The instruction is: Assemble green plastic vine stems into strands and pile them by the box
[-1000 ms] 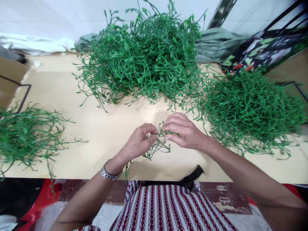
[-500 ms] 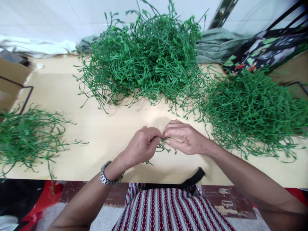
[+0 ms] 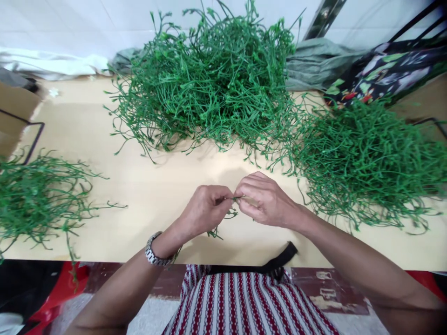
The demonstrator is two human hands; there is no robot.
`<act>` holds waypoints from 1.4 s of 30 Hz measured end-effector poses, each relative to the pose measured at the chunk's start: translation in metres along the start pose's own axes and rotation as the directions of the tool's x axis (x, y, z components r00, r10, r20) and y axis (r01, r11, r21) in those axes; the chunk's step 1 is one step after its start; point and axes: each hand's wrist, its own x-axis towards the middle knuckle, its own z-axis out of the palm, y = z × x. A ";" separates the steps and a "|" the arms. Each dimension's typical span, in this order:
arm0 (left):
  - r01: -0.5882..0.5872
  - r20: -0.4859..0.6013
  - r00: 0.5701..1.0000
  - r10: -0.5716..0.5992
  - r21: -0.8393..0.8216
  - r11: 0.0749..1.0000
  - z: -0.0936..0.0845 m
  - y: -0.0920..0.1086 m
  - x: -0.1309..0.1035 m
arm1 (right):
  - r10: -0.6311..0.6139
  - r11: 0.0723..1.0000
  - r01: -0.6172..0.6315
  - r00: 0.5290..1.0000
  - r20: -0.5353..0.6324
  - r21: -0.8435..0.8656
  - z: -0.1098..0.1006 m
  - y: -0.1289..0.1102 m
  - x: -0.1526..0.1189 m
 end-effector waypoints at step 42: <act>-0.034 -0.169 0.984 0.057 0.134 0.990 0.009 0.003 -0.003 | 0.459 0.340 -0.509 0.824 0.333 0.791 0.028 -0.005 -0.002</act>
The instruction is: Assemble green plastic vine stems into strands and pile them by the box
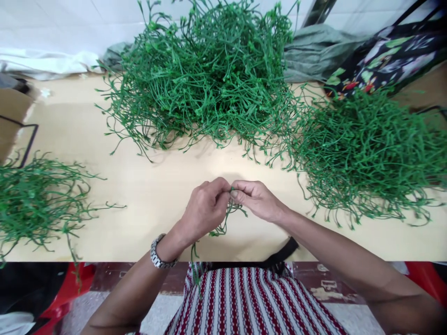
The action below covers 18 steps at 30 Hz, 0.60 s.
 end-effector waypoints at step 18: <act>0.057 0.164 0.986 -0.017 -0.245 0.968 -0.020 -0.009 0.010 | -0.573 0.439 0.439 0.809 0.132 -0.784 -0.034 -0.018 -0.002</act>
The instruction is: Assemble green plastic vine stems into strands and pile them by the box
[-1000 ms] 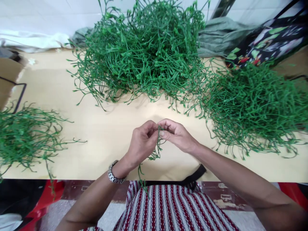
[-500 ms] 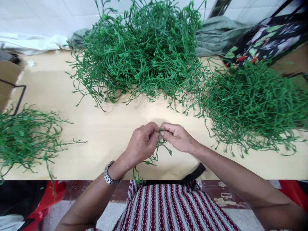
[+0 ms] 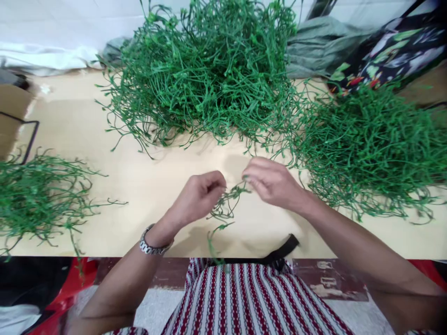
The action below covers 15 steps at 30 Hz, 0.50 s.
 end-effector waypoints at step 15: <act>-0.002 -0.308 0.943 -0.124 -0.377 0.926 0.011 -0.021 -0.003 | 0.633 0.456 -0.242 0.764 -0.121 0.856 -0.017 0.004 0.003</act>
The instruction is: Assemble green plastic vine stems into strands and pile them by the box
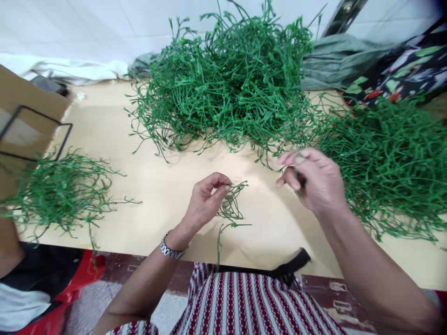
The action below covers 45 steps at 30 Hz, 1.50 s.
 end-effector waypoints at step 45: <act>-0.431 0.532 0.844 0.063 0.604 0.670 0.003 0.026 -0.003 | 0.057 0.445 0.616 0.705 0.707 -0.650 0.025 0.021 -0.020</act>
